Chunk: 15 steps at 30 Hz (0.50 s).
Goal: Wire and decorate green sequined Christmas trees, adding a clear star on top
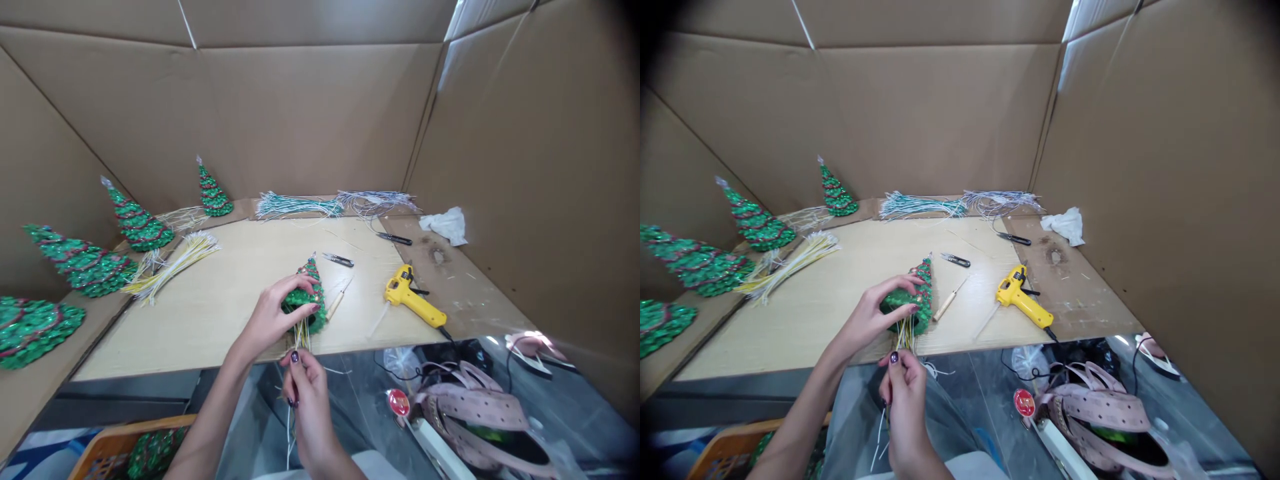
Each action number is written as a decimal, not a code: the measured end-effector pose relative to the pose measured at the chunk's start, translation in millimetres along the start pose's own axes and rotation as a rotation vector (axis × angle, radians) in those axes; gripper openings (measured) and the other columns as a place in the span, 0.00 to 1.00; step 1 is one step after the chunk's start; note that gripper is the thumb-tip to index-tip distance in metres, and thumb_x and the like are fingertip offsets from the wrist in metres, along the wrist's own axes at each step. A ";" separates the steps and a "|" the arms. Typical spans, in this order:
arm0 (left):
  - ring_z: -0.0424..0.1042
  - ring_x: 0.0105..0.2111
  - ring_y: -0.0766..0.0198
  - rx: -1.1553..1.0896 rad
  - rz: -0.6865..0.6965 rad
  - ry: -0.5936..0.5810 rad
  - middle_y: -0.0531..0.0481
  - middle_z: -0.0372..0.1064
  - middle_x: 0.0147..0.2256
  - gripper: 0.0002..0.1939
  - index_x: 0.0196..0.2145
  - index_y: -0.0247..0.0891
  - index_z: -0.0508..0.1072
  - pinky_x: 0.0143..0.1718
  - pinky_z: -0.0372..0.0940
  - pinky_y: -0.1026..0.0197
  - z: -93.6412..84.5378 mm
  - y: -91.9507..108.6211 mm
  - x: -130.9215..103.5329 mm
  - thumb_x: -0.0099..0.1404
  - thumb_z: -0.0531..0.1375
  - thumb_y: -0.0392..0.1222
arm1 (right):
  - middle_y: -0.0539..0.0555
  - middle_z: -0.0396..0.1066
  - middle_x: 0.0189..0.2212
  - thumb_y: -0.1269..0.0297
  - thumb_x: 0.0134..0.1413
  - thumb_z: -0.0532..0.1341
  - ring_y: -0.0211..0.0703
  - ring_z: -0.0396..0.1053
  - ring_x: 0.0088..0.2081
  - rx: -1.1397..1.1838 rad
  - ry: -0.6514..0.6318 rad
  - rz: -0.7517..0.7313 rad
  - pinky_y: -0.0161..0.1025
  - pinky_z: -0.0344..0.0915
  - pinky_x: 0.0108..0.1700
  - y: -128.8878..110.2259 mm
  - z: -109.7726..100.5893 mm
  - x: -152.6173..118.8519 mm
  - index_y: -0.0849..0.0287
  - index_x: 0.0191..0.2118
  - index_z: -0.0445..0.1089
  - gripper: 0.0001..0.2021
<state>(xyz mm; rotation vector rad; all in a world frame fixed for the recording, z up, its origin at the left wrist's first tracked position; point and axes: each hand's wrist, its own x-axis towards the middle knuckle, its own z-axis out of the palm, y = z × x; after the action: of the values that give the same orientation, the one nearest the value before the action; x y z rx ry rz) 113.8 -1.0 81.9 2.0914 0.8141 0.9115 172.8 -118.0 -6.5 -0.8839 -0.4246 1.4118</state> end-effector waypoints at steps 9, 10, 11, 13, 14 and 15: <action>0.72 0.54 0.55 0.000 0.040 0.027 0.46 0.76 0.49 0.05 0.37 0.41 0.73 0.60 0.61 0.53 -0.3 -2.8 0.7 0.64 0.66 0.40 | 0.39 0.51 0.13 0.38 0.49 0.67 0.29 0.42 0.17 0.015 -0.022 0.005 0.33 0.40 0.22 -3.1 -2.9 1.1 0.59 0.29 0.69 0.25; 0.73 0.54 0.55 0.002 0.043 0.027 0.45 0.76 0.49 0.05 0.37 0.41 0.74 0.59 0.62 0.53 -0.6 -2.4 0.7 0.64 0.66 0.40 | 0.39 0.51 0.13 0.38 0.49 0.68 0.29 0.42 0.17 0.014 -0.025 0.005 0.33 0.40 0.22 -3.6 -3.3 1.6 0.59 0.29 0.69 0.25; 0.73 0.53 0.55 0.005 0.046 0.028 0.45 0.76 0.49 0.05 0.37 0.41 0.75 0.59 0.62 0.53 -0.9 -2.0 0.8 0.64 0.67 0.40 | 0.39 0.51 0.13 0.38 0.49 0.68 0.29 0.42 0.17 0.013 -0.028 0.006 0.33 0.40 0.22 -4.0 -3.6 2.1 0.59 0.29 0.69 0.25; 0.73 0.52 0.55 0.011 0.053 0.035 0.45 0.77 0.48 0.05 0.38 0.41 0.76 0.59 0.63 0.53 -1.2 -1.3 0.7 0.64 0.67 0.41 | 0.39 0.51 0.13 0.38 0.49 0.68 0.29 0.42 0.16 0.012 -0.031 0.005 0.33 0.40 0.21 -4.3 -3.6 2.9 0.59 0.29 0.69 0.25; 0.74 0.52 0.55 0.014 0.056 0.039 0.45 0.77 0.48 0.05 0.38 0.41 0.76 0.58 0.63 0.52 -1.2 -1.2 0.7 0.64 0.67 0.41 | 0.39 0.51 0.13 0.39 0.49 0.68 0.29 0.42 0.16 0.011 -0.032 0.005 0.33 0.40 0.21 -4.2 -3.5 3.2 0.59 0.29 0.69 0.25; 0.74 0.51 0.55 0.015 0.058 0.043 0.45 0.77 0.47 0.05 0.37 0.40 0.77 0.58 0.63 0.52 -1.1 -1.2 0.8 0.64 0.67 0.41 | 0.39 0.51 0.13 0.39 0.50 0.67 0.28 0.42 0.16 0.011 -0.033 0.005 0.32 0.39 0.21 -4.1 -3.3 3.5 0.59 0.29 0.69 0.25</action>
<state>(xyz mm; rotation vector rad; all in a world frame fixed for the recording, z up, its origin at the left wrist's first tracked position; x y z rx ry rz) 113.1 0.6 81.8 2.1249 0.7880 0.9876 178.5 -115.2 -6.4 -0.8542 -0.4399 1.4338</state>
